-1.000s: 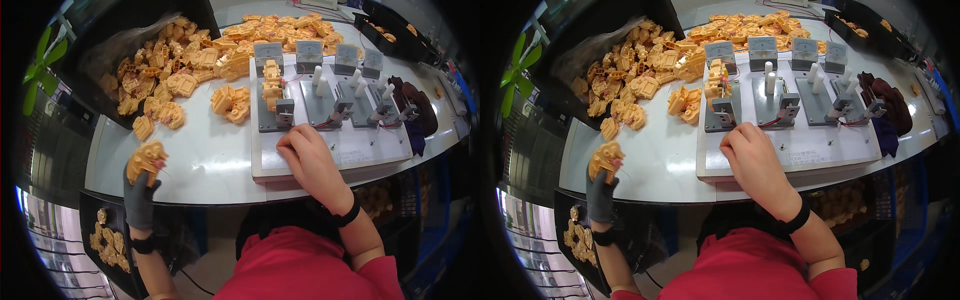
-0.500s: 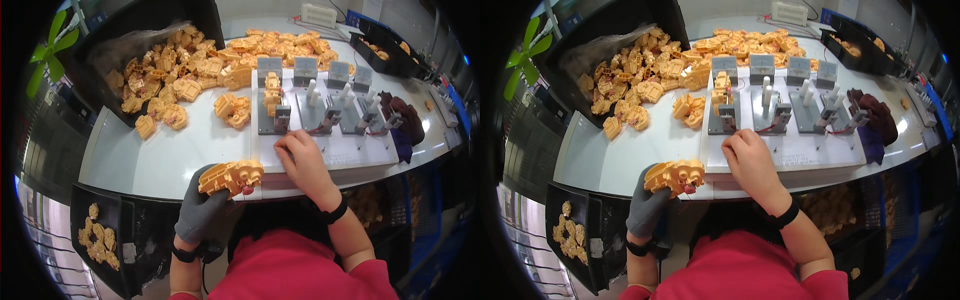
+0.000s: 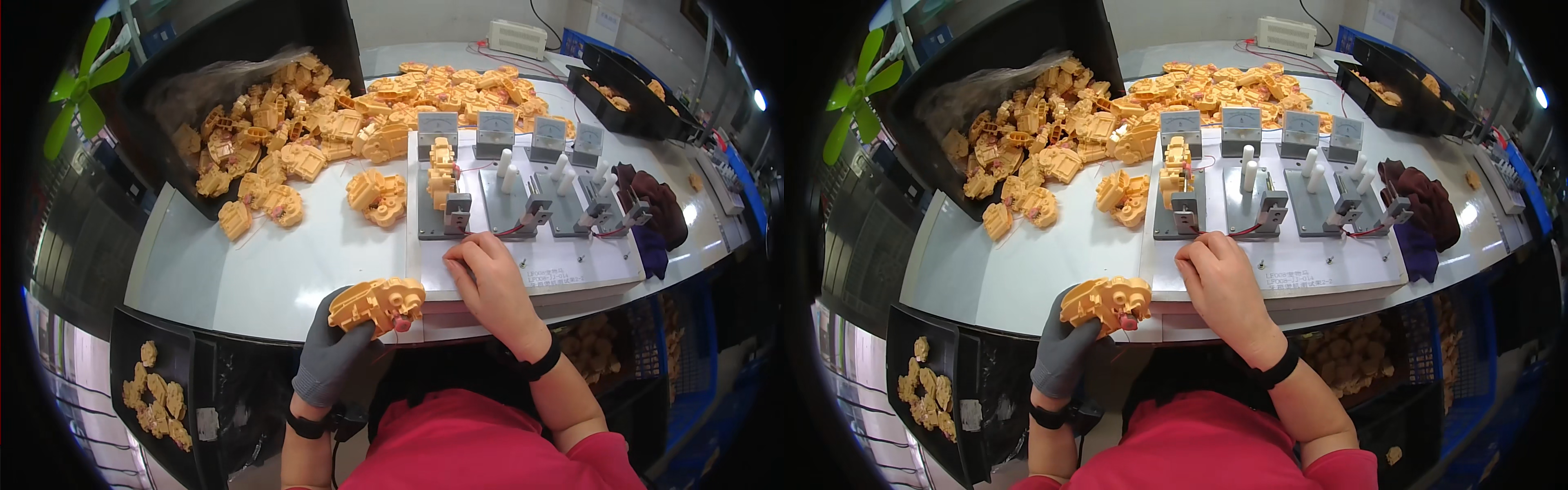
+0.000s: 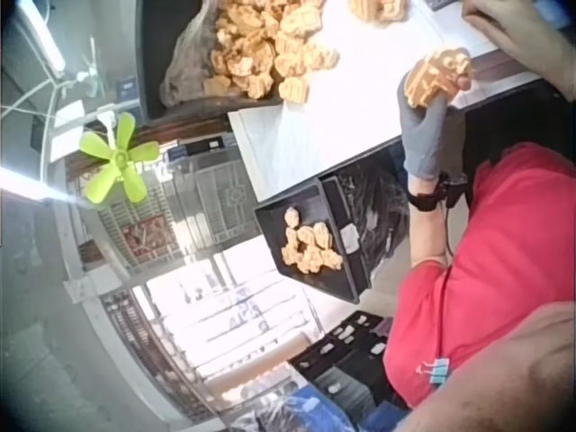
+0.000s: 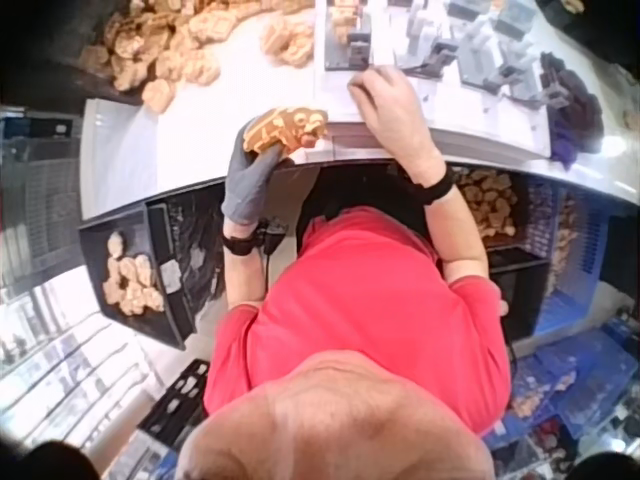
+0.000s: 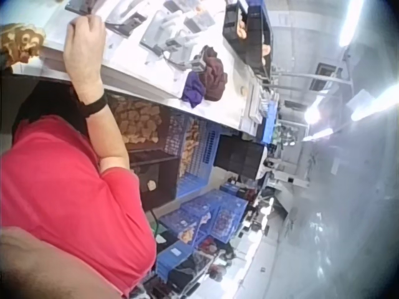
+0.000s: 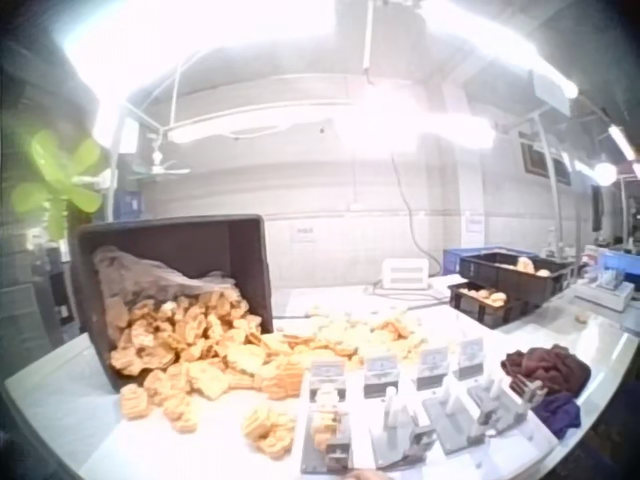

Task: The person assembles yellow plastic electrical components by inserting them into a white testing jig with metal clamps. They connect red and black wires to the components and the jig, then remove the components and place them into a black bin. The process is repeated for multiple units.

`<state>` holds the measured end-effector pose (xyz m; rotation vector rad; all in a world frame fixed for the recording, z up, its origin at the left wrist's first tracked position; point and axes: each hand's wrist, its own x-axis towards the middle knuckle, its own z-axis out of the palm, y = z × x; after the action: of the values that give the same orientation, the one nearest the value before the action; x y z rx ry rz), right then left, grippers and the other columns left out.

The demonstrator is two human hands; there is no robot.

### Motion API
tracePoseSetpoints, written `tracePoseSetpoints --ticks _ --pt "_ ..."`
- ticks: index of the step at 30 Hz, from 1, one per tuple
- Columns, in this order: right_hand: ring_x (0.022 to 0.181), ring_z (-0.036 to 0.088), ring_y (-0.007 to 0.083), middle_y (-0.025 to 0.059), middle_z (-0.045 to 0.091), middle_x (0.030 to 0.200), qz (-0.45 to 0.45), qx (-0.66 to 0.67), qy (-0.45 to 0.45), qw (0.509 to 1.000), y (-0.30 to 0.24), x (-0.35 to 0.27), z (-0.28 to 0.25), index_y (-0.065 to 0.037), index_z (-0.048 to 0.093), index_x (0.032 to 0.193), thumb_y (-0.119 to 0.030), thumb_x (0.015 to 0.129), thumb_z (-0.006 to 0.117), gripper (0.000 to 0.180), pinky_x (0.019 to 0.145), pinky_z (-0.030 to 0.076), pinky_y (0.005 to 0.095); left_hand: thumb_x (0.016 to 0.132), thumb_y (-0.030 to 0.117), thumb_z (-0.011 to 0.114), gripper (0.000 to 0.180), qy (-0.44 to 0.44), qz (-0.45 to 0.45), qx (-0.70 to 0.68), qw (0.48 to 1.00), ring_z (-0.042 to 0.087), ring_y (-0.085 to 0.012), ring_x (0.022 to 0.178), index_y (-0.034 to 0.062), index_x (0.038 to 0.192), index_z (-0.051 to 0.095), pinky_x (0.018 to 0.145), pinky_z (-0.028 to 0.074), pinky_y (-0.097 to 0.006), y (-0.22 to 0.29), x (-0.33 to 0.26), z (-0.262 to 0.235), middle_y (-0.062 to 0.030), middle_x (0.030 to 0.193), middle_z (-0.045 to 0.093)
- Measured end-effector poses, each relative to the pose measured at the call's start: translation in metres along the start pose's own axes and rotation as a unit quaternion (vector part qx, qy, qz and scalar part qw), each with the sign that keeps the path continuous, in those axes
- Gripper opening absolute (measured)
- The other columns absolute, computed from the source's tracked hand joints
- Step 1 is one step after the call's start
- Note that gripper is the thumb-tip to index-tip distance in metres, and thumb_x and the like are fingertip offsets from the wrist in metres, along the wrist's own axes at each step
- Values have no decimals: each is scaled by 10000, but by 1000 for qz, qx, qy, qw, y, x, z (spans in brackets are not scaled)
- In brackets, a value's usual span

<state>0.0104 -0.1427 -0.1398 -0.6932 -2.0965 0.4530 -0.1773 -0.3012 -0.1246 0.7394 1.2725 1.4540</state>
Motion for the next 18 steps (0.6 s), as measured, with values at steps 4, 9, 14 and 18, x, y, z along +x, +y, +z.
tracePoseSetpoints --ticks 4,9,14,18 --pt "888 589 314 119 591 914 2 3 1 1000 1 0 -1 -11 632 892 -36 860 664 51 800 481 412 936 56 604 508 -3 -11 -7 1000 586 -194 1159 16 1402 405 848 578 -320 -1 2 0 -119 1310 543" --pt "891 589 316 120 588 911 -4 11 4 1000 1 2 0 -17 628 893 -35 859 663 52 801 480 418 909 109 594 532 27 8 12 1000 656 -171 972 18 1404 424 774 576 -284 -2 3 7 -130 1223 610" --pt "905 605 299 119 611 965 35 69 -16 997 -4 1 -2 -15 634 981 -67 872 674 127 815 477 407 924 123 591 527 31 14 35 999 638 -173 1038 15 1411 422 838 550 -292 3 4 14 -125 1253 603" --pt "958 645 279 150 638 1083 61 184 -67 979 -17 -4 -22 0 605 1182 -116 923 667 290 861 492 368 951 69 602 543 -10 -3 12 1000 561 -185 1188 5 1433 360 922 540 -318 8 6 24 -127 1343 508"
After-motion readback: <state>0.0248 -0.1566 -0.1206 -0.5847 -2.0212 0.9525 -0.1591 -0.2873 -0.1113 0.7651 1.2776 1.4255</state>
